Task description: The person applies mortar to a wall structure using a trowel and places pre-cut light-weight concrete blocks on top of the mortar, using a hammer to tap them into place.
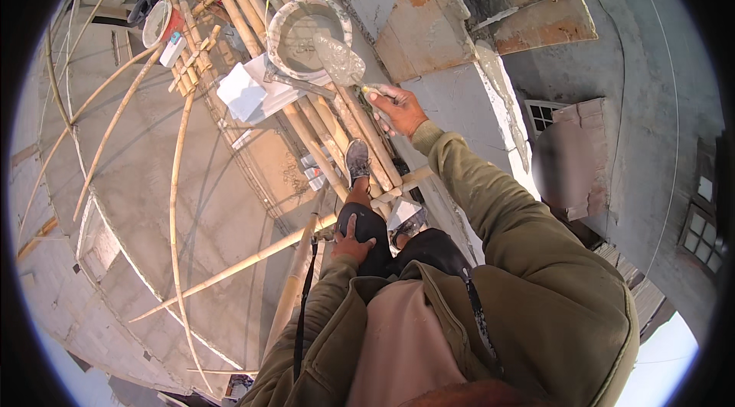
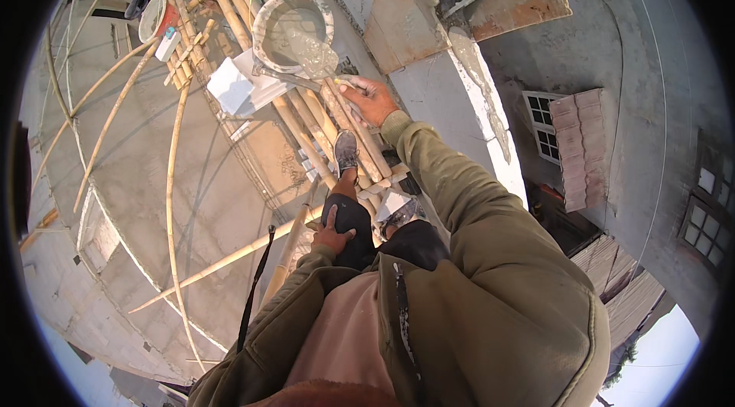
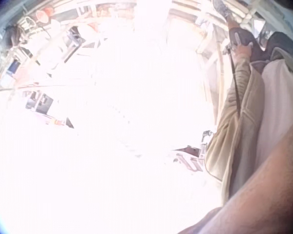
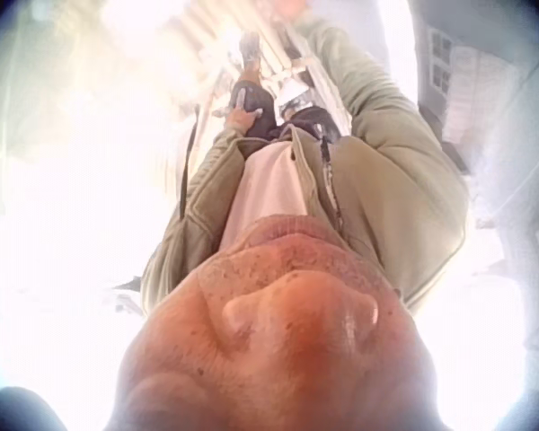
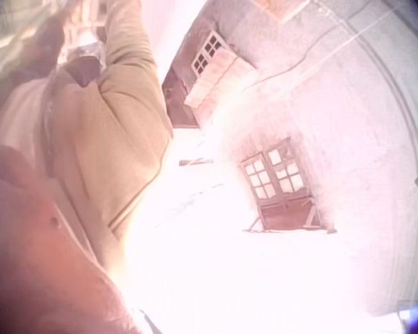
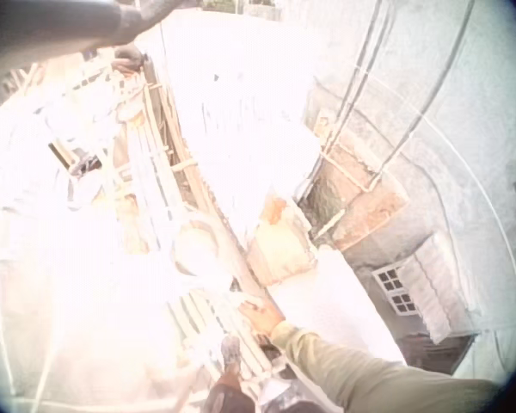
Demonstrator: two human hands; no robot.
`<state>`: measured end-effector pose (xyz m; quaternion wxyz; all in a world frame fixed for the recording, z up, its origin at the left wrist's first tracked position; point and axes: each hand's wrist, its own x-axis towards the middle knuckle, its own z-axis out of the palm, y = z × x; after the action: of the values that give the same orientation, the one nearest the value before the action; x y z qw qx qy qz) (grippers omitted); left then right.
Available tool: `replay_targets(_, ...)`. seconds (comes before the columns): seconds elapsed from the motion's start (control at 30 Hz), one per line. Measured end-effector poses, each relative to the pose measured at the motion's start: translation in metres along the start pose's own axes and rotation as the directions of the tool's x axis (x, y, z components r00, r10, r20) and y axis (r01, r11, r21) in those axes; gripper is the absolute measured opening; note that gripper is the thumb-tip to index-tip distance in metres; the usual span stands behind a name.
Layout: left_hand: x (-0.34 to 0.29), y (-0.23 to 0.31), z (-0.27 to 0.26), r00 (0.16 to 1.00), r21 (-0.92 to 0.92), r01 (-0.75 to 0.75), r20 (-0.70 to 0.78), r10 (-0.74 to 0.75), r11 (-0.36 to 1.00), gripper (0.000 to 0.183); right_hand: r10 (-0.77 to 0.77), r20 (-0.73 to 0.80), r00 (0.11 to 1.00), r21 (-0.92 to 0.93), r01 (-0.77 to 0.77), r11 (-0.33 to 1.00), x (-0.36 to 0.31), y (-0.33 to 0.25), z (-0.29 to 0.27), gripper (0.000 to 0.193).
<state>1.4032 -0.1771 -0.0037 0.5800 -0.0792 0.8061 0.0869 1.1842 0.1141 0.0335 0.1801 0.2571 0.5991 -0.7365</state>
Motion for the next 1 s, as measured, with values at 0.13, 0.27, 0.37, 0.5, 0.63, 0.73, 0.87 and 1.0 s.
replay_targets(0.13, -0.004, -0.018, 0.027, 0.991, -0.057, -0.137, 0.001, 0.137, 0.989, 0.094, 0.008, -0.1, 0.995, 0.027, -0.005, 1.0, -0.177, -0.009, -0.063, 0.045)
replay_targets(0.27, 0.008, -0.066, 0.051, 0.956, -0.106, -0.28, 0.064, 0.287, 0.954, 0.084, -0.112, -0.356, 0.928, -0.012, 0.116, 0.993, -0.323, 0.027, -0.127, 0.044)
replay_targets(0.37, 0.008, -0.124, 0.061, 0.947, -0.089, -0.306, 0.073, 0.312, 0.948, 0.081, -0.155, -0.491, 0.857, -0.088, 0.128, 0.988, -0.414, 0.064, -0.157, 0.043)
replay_targets(0.5, -0.008, -0.141, 0.069, 0.942, 0.009, -0.264, 0.217, 0.256, 0.965, 0.073, -0.364, -0.661, 0.656, -0.479, 0.005, 0.878, -0.498, 0.138, -0.188, 0.043)
replay_targets(0.63, 0.007, -0.228, 0.077, 0.851, 0.302, -0.523, 0.123, 0.511, 0.797, 0.065, -0.538, -0.6, 0.592, -0.724, -0.117, 0.679, -0.494, 0.154, -0.182, 0.044)
replay_targets(0.73, 0.005, -0.183, 0.085, 0.901, 0.121, -0.428, 0.128, 0.414, 0.896, 0.066, -0.495, -0.6, 0.629, -0.754, -0.237, 0.613, -0.479, 0.149, -0.183, 0.044)
replay_targets(0.87, -0.026, -0.111, 0.068, 0.925, -0.065, -0.353, 0.124, 0.358, 0.933, 0.069, -0.507, -0.56, 0.655, -0.783, -0.218, 0.583, -0.428, 0.129, -0.186, 0.047)
replay_targets(1.0, -0.049, -0.049, 0.047, 0.939, 0.032, -0.331, 0.115, 0.325, 0.943, 0.082, -0.504, -0.519, 0.691, -0.81, -0.21, 0.547, -0.369, 0.091, -0.191, 0.043)
